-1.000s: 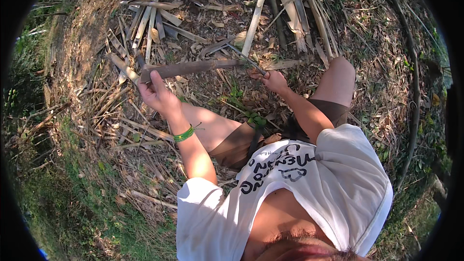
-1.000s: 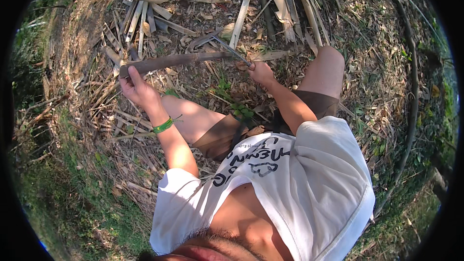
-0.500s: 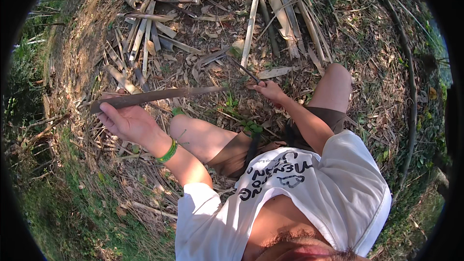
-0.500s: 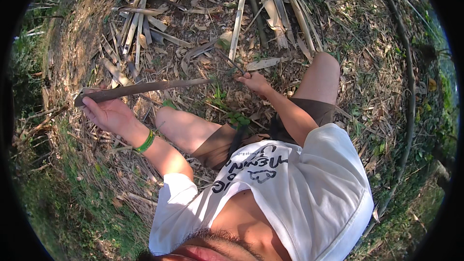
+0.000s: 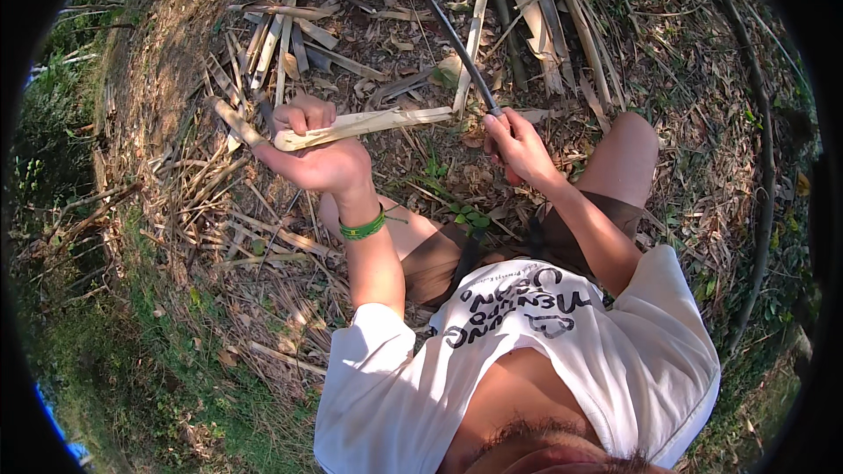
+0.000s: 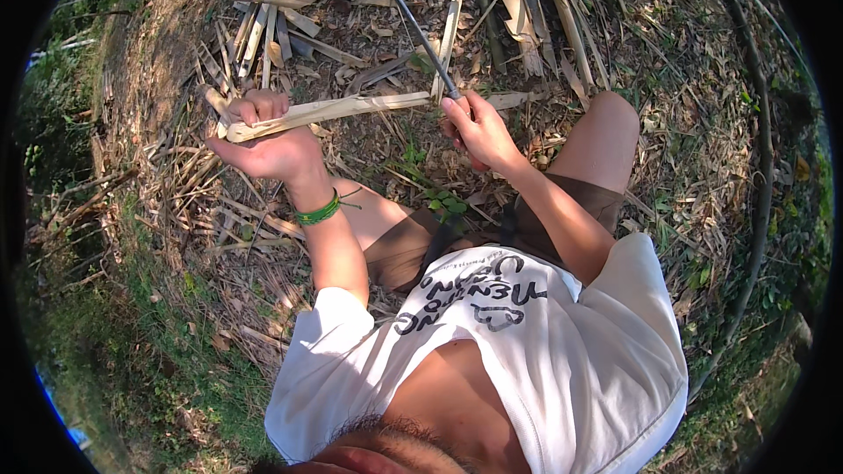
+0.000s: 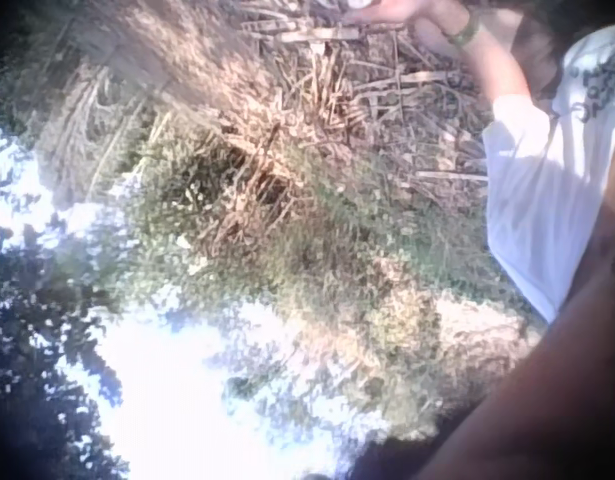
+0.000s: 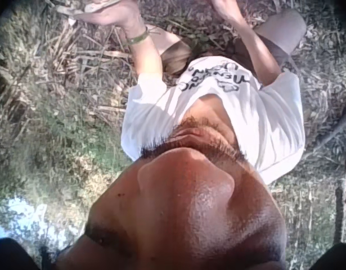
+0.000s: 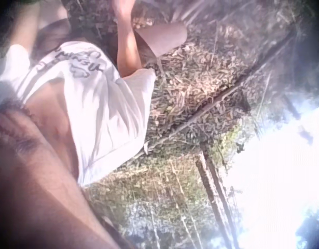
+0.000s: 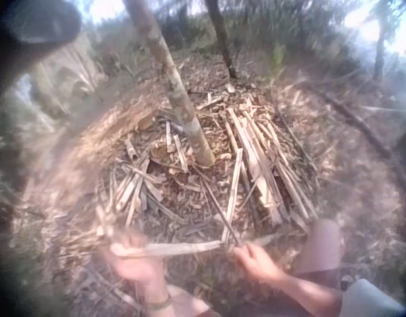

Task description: The person whittles and strips layers from bamboo pieces using a machete while squatting on the ground, handling individual strips and adding them to a stack.

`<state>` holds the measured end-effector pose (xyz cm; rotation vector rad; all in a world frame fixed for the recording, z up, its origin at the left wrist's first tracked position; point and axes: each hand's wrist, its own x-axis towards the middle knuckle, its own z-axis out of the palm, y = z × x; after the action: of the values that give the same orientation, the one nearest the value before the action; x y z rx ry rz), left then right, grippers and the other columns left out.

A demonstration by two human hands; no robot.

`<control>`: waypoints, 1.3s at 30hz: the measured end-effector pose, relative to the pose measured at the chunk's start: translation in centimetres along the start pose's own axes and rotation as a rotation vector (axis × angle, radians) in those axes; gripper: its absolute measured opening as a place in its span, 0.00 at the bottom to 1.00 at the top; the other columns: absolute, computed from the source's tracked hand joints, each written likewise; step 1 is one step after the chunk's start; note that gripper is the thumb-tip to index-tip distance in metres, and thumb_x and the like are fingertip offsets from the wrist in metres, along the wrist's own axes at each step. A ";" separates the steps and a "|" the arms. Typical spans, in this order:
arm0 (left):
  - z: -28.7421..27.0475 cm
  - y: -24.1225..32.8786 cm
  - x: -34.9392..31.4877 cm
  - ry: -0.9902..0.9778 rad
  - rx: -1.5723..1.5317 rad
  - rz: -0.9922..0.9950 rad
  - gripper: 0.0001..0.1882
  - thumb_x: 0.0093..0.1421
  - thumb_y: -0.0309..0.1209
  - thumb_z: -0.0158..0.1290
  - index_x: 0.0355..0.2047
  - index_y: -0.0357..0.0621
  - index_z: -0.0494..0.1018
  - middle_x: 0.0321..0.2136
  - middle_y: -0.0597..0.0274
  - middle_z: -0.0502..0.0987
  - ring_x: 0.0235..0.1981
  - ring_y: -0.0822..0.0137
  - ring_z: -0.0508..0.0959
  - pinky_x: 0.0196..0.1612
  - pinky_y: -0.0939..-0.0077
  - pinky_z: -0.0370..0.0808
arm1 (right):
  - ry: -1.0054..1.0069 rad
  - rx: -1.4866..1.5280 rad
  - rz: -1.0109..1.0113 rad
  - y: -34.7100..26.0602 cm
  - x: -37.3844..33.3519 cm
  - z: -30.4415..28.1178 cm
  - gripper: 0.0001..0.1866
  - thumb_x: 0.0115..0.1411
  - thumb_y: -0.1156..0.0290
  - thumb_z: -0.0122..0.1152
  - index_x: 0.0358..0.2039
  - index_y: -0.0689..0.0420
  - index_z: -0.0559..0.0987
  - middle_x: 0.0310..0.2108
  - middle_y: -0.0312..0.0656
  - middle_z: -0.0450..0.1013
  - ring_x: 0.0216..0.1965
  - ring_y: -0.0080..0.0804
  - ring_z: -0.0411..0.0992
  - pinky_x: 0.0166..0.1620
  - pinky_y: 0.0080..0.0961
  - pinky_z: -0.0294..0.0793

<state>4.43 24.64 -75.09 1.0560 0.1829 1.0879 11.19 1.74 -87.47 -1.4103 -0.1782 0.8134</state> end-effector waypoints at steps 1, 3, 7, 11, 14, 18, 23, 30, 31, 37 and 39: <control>0.3 -0.4 -0.9 0.026 0.073 0.003 0.34 0.65 0.68 0.29 0.20 0.50 0.55 0.16 0.69 0.54 0.19 0.71 0.53 0.26 0.74 0.51 | -0.016 0.023 0.001 0.2 -0.8 0.0 0.20 0.69 0.53 0.55 0.28 0.56 0.66 0.19 0.32 0.65 0.18 0.17 0.62 0.22 0.19 0.63; -0.1 -0.9 -2.5 -0.070 0.078 0.044 0.34 0.65 0.68 0.30 0.21 0.50 0.54 0.16 0.69 0.53 0.20 0.72 0.52 0.27 0.75 0.50 | -0.043 0.048 0.099 0.3 -2.5 0.6 0.20 0.70 0.56 0.54 0.26 0.54 0.64 0.18 0.31 0.64 0.18 0.16 0.60 0.21 0.18 0.62; 0.2 -0.8 -5.3 -0.017 0.148 0.129 0.37 0.62 0.73 0.29 0.21 0.50 0.51 0.16 0.70 0.52 0.20 0.74 0.51 0.27 0.77 0.49 | -0.056 -0.123 0.088 1.6 -4.8 2.7 0.22 0.69 0.55 0.54 0.25 0.59 0.69 0.16 0.31 0.62 0.20 0.19 0.59 0.26 0.25 0.64; 0.6 -1.0 -7.0 0.084 0.273 0.173 0.36 0.63 0.72 0.27 0.21 0.51 0.50 0.14 0.71 0.50 0.18 0.74 0.50 0.24 0.78 0.48 | -0.134 -0.244 0.020 -0.1 -6.6 3.8 0.22 0.69 0.55 0.53 0.29 0.63 0.73 0.14 0.39 0.64 0.16 0.28 0.63 0.24 0.30 0.65; 0.7 -1.5 -7.6 0.133 0.302 0.195 0.36 0.62 0.73 0.27 0.21 0.51 0.49 0.14 0.71 0.50 0.18 0.74 0.50 0.26 0.77 0.49 | -0.161 -0.254 -0.026 0.0 -6.8 4.8 0.20 0.68 0.57 0.55 0.28 0.62 0.72 0.13 0.45 0.67 0.13 0.36 0.66 0.23 0.33 0.66; 1.1 -2.1 -7.1 0.192 0.296 0.206 0.35 0.64 0.70 0.27 0.19 0.52 0.49 0.12 0.72 0.49 0.16 0.74 0.49 0.23 0.78 0.47 | -0.172 -0.416 0.090 4.4 -3.9 4.6 0.25 0.69 0.52 0.51 0.27 0.64 0.72 0.15 0.49 0.71 0.18 0.46 0.73 0.27 0.40 0.70; 0.3 -2.0 -6.5 0.207 0.341 0.223 0.35 0.64 0.70 0.27 0.19 0.51 0.48 0.12 0.72 0.48 0.16 0.74 0.49 0.23 0.77 0.47 | -0.236 -0.419 0.037 0.6 -3.1 5.6 0.30 0.69 0.49 0.48 0.25 0.66 0.74 0.15 0.52 0.71 0.18 0.51 0.72 0.27 0.40 0.70; 1.4 -2.6 -6.7 0.198 0.354 0.192 0.35 0.64 0.69 0.28 0.19 0.50 0.48 0.13 0.71 0.50 0.16 0.74 0.50 0.23 0.78 0.48 | -0.119 -0.563 0.279 6.5 2.1 3.8 0.36 0.66 0.39 0.44 0.26 0.66 0.76 0.23 0.57 0.74 0.32 0.56 0.76 0.42 0.46 0.72; 1.2 -2.7 -6.5 0.191 0.347 0.198 0.35 0.64 0.69 0.29 0.20 0.50 0.48 0.13 0.71 0.50 0.16 0.74 0.50 0.23 0.78 0.48 | -0.133 -0.584 0.254 5.9 2.3 3.9 0.36 0.66 0.40 0.44 0.26 0.66 0.76 0.23 0.57 0.74 0.32 0.56 0.76 0.41 0.45 0.72; 1.2 -2.7 -6.2 0.198 0.374 0.201 0.34 0.64 0.68 0.29 0.19 0.51 0.49 0.12 0.72 0.48 0.16 0.74 0.50 0.22 0.76 0.48 | -0.206 -0.466 -0.105 3.8 0.1 5.5 0.26 0.66 0.52 0.54 0.24 0.64 0.71 0.16 0.53 0.69 0.23 0.59 0.70 0.30 0.45 0.70; 1.4 -2.8 -5.8 0.211 0.352 0.191 0.34 0.64 0.67 0.30 0.19 0.51 0.48 0.12 0.72 0.48 0.15 0.74 0.49 0.22 0.77 0.48 | -0.058 -0.540 0.112 10.9 2.6 3.7 0.30 0.67 0.46 0.50 0.25 0.65 0.75 0.18 0.55 0.72 0.27 0.59 0.74 0.34 0.48 0.71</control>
<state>4.19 19.04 -78.53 1.2894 0.4635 1.3739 6.69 5.64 -97.65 -1.9164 -0.3878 0.9414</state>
